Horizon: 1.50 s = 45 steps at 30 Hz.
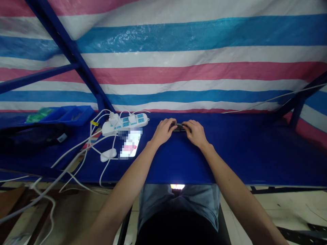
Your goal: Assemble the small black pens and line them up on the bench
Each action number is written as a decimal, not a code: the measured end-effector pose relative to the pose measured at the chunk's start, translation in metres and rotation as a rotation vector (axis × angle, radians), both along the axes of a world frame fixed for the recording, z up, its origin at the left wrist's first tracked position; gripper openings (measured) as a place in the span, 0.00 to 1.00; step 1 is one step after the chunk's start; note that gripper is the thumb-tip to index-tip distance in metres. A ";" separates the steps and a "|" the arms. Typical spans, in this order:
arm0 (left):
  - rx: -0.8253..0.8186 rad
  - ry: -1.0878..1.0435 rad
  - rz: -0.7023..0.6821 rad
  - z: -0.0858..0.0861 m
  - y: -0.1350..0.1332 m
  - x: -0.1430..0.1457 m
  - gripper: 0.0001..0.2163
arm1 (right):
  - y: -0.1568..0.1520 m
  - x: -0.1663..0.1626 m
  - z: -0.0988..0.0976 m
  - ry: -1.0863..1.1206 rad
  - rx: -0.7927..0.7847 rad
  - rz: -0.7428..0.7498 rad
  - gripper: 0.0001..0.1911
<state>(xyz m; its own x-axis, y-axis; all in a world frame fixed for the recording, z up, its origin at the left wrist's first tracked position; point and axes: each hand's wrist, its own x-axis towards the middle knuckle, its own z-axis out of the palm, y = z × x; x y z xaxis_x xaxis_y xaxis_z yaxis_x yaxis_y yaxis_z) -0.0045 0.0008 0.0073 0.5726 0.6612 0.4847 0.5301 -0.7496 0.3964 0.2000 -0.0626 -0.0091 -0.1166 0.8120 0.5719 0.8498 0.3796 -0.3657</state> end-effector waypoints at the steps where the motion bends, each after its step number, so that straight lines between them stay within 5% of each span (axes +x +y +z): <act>1: -0.001 0.009 0.001 -0.001 0.000 0.000 0.08 | 0.000 0.000 0.000 0.000 -0.004 0.001 0.15; 17: 0.007 0.043 0.032 -0.001 0.002 -0.001 0.15 | 0.002 0.000 0.001 0.031 -0.022 0.021 0.14; 24: -0.005 -0.015 0.000 -0.001 0.002 0.000 0.09 | 0.002 0.001 0.001 0.072 -0.026 0.009 0.14; 37: 0.025 0.013 0.135 0.004 0.003 -0.001 0.23 | 0.004 0.005 0.002 0.079 -0.011 -0.022 0.12; 45: 0.017 -0.119 0.129 0.007 0.004 -0.004 0.11 | 0.005 0.017 0.005 0.089 0.004 -0.099 0.12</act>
